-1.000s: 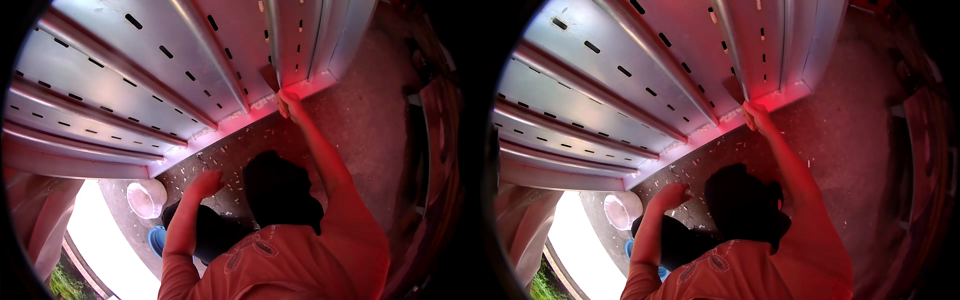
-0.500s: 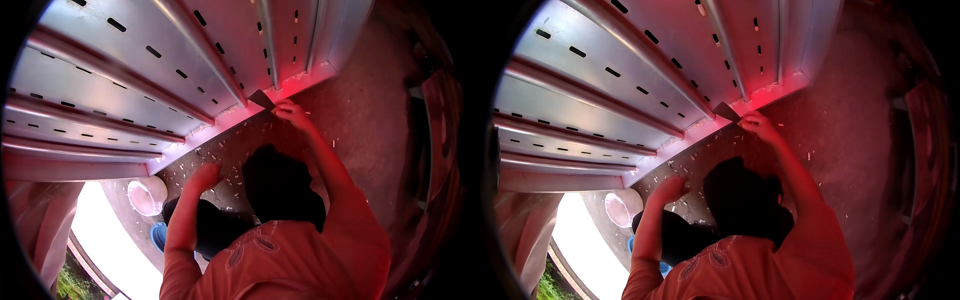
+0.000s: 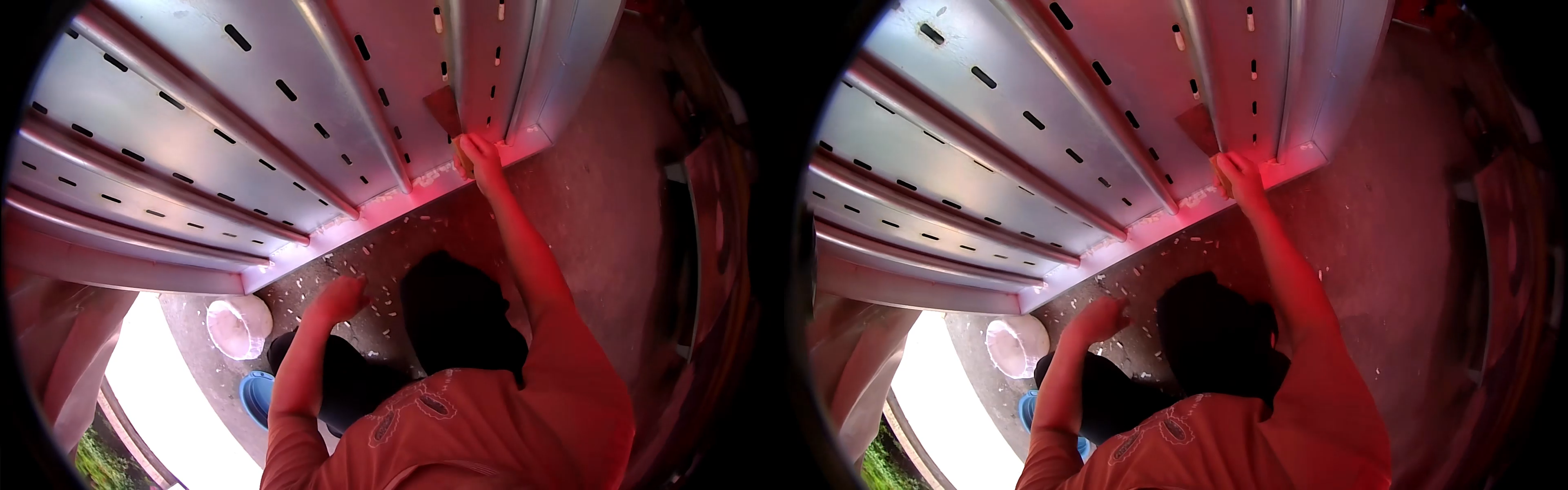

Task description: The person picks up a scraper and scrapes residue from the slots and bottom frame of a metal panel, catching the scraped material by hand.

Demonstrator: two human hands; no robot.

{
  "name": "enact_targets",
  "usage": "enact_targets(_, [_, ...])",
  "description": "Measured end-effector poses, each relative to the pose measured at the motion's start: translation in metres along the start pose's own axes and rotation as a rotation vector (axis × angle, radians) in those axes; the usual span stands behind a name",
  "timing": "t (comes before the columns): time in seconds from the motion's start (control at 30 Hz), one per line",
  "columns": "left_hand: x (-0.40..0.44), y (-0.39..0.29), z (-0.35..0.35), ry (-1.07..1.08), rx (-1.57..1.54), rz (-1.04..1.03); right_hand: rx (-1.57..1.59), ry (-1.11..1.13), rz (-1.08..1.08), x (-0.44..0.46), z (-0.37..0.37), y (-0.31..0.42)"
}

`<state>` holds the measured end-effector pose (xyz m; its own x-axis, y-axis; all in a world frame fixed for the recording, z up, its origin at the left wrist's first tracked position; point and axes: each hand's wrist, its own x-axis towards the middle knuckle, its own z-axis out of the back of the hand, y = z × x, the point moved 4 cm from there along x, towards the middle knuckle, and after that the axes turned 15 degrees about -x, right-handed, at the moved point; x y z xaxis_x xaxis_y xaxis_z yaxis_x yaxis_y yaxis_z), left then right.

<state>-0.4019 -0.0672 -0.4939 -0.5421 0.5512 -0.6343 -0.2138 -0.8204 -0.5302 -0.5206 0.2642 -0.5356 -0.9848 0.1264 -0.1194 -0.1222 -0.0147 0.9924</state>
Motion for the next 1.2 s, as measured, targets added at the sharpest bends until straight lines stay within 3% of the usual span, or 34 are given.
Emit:
enact_targets(0.2, [-0.002,0.002,-0.003,0.002,-0.011,-0.015,-0.029,-0.011,0.024,0.004,0.005,0.009])
enact_targets(0.3, [-0.002,0.006,-0.003,0.022,-0.018,0.015,-0.041,-0.031,-0.104,-0.003,0.003,-0.004])
enact_targets(0.4, [0.001,0.002,-0.004,0.022,-0.009,0.036,0.019,-0.028,0.078,0.013,-0.002,0.027])
enact_targets(0.43, [0.002,0.004,-0.009,0.021,-0.014,0.034,-0.049,-0.076,0.116,0.011,-0.008,0.071])
enact_targets(0.67, [-0.007,0.004,0.002,0.013,-0.012,0.019,0.03,-0.05,0.021,0.001,-0.008,0.03])
enact_targets(1.1, [-0.002,0.01,-0.007,0.035,0.02,-0.045,-0.007,-0.045,0.097,0.014,-0.009,0.095])
enact_targets(1.2, [-0.003,0.01,-0.004,0.008,0.003,-0.048,-0.076,-0.102,-0.095,-0.005,-0.007,0.088])
